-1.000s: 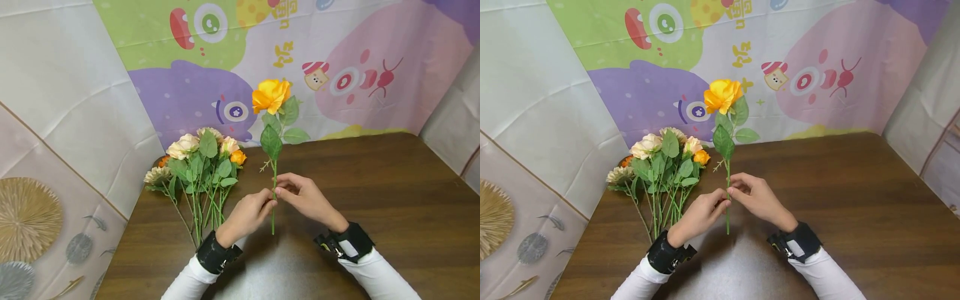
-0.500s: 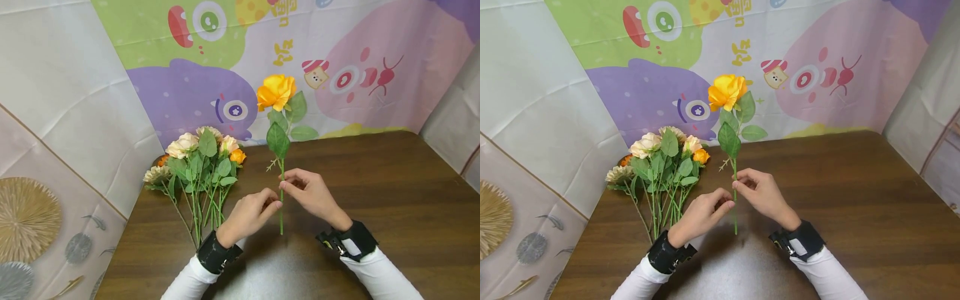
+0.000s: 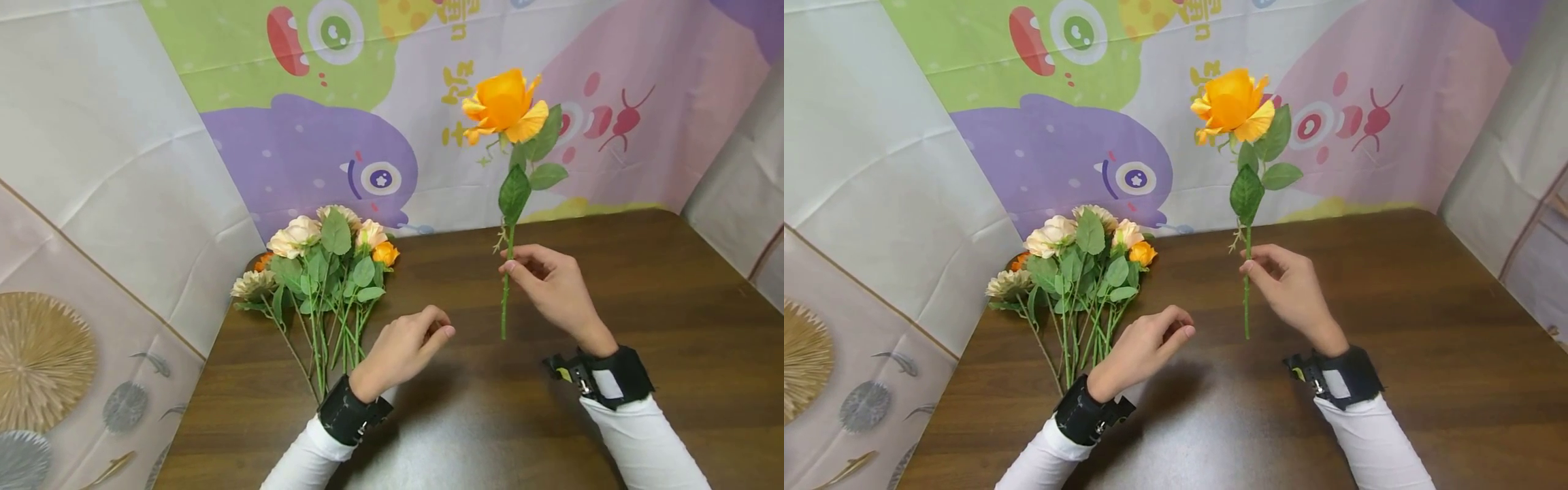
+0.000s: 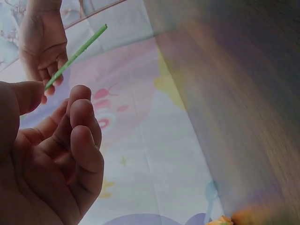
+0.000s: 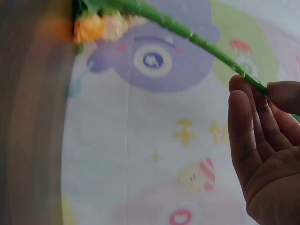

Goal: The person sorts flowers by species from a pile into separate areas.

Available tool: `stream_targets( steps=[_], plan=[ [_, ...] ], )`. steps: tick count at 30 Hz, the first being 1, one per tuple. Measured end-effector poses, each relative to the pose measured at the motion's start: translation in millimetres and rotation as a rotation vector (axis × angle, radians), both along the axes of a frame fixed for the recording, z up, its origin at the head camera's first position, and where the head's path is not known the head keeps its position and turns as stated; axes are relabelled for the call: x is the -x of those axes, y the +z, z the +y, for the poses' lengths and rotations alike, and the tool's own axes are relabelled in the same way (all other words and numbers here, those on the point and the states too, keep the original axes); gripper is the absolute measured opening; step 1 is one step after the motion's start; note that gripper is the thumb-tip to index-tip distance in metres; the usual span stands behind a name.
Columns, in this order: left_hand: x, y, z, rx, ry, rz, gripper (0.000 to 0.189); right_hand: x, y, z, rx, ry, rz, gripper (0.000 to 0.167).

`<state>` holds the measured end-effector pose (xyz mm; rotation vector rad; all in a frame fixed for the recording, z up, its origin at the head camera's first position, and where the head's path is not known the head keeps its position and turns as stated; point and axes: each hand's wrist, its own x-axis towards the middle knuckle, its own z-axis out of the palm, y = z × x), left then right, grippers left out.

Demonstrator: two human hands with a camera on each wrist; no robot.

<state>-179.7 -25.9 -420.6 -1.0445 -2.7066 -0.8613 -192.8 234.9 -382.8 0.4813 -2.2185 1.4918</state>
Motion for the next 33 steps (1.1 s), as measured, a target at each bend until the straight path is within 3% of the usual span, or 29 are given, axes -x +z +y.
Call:
stream_targets(
  steps=[12, 21, 26, 33],
  plan=[
    [0.9, 0.4, -0.6, 0.014, 0.002, 0.001, 0.019, 7.1, 1.7, 58, 0.065, -0.214, -0.027, 0.018],
    [1.8, -1.0, -1.5, 0.020, 0.004, 0.009, 0.018, 12.2, -8.6, 95, 0.018, -0.373, -0.022, 0.017],
    [2.0, -1.4, -1.8, 0.023, 0.009, 0.011, 0.018, 13.8, -15.0, 110, -0.019, -0.436, -0.047, 0.015],
    [2.8, -2.1, -1.3, 0.027, 0.014, 0.008, 0.018, 11.0, -18.9, 121, -0.049, -0.462, -0.068, 0.017]
  ],
)
